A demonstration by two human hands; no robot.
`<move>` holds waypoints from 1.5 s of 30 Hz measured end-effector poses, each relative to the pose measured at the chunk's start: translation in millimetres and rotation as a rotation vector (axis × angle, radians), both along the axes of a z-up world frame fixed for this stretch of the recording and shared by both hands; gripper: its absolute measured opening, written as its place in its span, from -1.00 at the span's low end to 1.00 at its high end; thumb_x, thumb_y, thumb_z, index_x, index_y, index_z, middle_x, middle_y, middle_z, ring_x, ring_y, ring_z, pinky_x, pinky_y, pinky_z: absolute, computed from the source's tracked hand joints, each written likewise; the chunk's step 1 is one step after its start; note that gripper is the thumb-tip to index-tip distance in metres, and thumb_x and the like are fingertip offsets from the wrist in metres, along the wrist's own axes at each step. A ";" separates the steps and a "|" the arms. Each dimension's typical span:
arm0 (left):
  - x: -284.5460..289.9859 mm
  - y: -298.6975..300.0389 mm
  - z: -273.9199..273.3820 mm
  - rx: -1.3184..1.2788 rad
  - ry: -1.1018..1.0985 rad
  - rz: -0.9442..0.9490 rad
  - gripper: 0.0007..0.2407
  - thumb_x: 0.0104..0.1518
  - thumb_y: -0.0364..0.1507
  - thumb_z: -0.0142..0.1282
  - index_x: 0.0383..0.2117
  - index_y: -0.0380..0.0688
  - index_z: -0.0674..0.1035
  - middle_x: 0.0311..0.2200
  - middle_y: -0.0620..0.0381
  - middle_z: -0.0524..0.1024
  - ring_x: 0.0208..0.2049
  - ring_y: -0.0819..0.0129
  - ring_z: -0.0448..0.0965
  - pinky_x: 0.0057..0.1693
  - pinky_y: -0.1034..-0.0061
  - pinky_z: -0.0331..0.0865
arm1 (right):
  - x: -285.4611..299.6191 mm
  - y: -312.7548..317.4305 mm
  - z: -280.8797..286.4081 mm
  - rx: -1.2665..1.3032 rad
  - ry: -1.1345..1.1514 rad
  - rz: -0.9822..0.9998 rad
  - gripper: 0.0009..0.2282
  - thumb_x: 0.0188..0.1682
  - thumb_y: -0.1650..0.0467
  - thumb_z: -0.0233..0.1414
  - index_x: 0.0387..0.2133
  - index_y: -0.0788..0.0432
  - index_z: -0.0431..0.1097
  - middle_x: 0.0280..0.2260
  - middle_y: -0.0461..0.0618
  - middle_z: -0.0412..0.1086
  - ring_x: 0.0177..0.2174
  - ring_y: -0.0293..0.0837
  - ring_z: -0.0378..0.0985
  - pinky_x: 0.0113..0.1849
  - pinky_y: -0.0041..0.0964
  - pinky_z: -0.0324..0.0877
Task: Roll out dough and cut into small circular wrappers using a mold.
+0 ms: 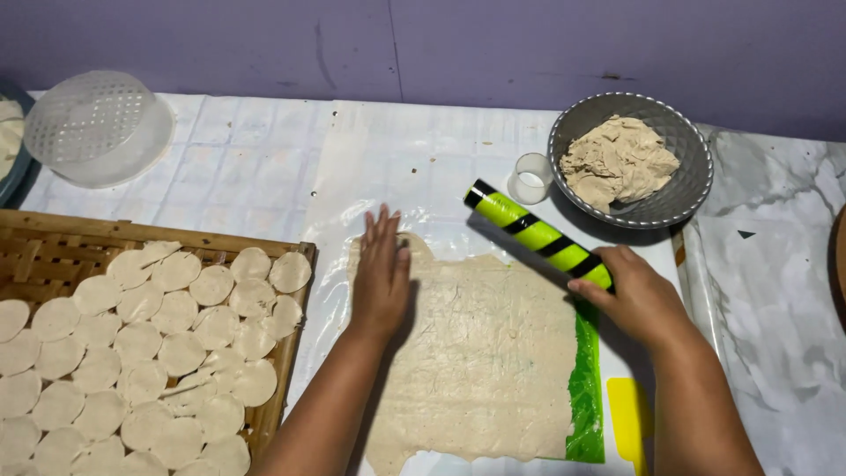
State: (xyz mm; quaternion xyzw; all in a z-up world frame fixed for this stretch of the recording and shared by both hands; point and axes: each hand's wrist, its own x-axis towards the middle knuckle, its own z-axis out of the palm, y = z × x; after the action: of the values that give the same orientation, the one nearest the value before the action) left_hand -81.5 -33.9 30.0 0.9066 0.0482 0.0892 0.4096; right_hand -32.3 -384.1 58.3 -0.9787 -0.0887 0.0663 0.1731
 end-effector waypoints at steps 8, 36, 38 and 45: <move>-71.3 62.3 -11.9 0.058 -0.132 0.173 -0.51 0.41 -0.12 -0.41 0.38 -0.07 0.20 0.49 0.01 -0.03 0.53 -0.05 -0.26 0.50 0.01 -0.18 | -113.6 104.6 8.6 0.014 0.026 0.219 -0.48 -0.23 0.11 0.24 -0.04 0.08 0.38 -0.11 0.01 0.40 -0.03 0.03 0.44 -0.04 -0.06 0.34; -148.3 44.4 4.3 0.550 0.417 -0.192 -0.45 0.24 -0.25 -0.30 0.37 -0.21 0.10 0.42 -0.06 -0.04 0.45 0.18 -0.19 0.44 0.08 -0.50 | -170.9 157.9 -41.9 -0.061 0.162 0.245 -0.42 0.16 0.09 -0.32 0.38 0.10 -0.12 0.42 0.11 -0.31 0.37 -0.01 -0.33 0.24 0.31 -0.51; -129.3 45.8 -0.5 0.555 0.331 -0.112 -0.46 0.25 -0.26 -0.30 0.37 -0.20 0.11 0.43 -0.08 -0.05 0.46 0.16 -0.19 0.45 0.08 -0.50 | -155.0 158.7 -43.5 -0.132 0.052 0.189 -0.43 0.15 0.10 -0.33 0.37 0.09 -0.09 0.42 0.13 -0.31 0.37 -0.01 -0.33 0.22 0.35 -0.52; -134.8 47.7 -15.2 0.547 0.299 -0.122 -0.49 0.22 -0.33 -0.31 0.37 -0.11 0.15 0.46 -0.06 -0.10 0.48 0.11 -0.23 0.45 0.02 -0.50 | -163.1 161.2 -55.9 -0.222 -0.006 0.188 -0.47 0.14 0.13 -0.38 0.36 0.02 -0.06 0.42 0.10 -0.31 0.38 -0.02 -0.35 0.23 0.35 -0.46</move>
State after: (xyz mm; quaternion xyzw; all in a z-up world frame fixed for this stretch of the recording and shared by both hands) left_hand -216.3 13.8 14.8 0.9874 0.0276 -0.0599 0.1437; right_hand -195.4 -223.0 2.4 -0.9794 -0.1724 0.0889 0.0567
